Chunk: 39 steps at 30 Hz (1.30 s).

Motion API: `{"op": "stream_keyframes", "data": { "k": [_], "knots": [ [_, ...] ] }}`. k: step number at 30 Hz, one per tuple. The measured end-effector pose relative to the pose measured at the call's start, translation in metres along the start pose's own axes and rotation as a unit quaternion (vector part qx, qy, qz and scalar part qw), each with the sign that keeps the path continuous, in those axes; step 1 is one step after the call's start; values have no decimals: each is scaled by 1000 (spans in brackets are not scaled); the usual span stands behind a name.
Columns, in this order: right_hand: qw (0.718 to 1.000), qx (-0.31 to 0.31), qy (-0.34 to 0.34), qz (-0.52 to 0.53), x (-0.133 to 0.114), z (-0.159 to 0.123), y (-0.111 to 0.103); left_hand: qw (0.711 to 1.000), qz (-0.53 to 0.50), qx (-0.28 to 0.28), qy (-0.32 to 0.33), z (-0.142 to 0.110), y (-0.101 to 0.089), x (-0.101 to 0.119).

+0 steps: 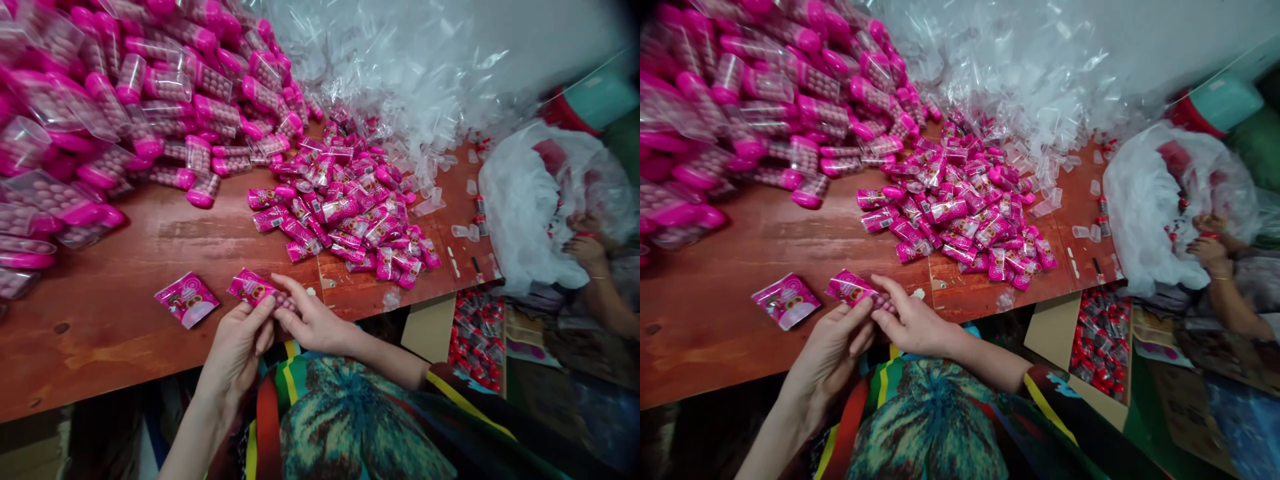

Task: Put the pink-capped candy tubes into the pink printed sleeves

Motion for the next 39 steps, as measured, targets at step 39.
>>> {"op": "stream_keyframes", "data": {
  "k": [39],
  "knots": [
    [867,150,56,471,-17,20,-73,957,83,64,272,-28,3,29]
  ]
}}
Point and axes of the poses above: each hand's wrist, its own z-axis towards the middle knuckle, its own y-axis out of the palm, x = y × z, the point moved 4 cm from there along z, towards the middle knuckle, and after that the axes turned 10 degrees about -z, right-handed, at the moved point
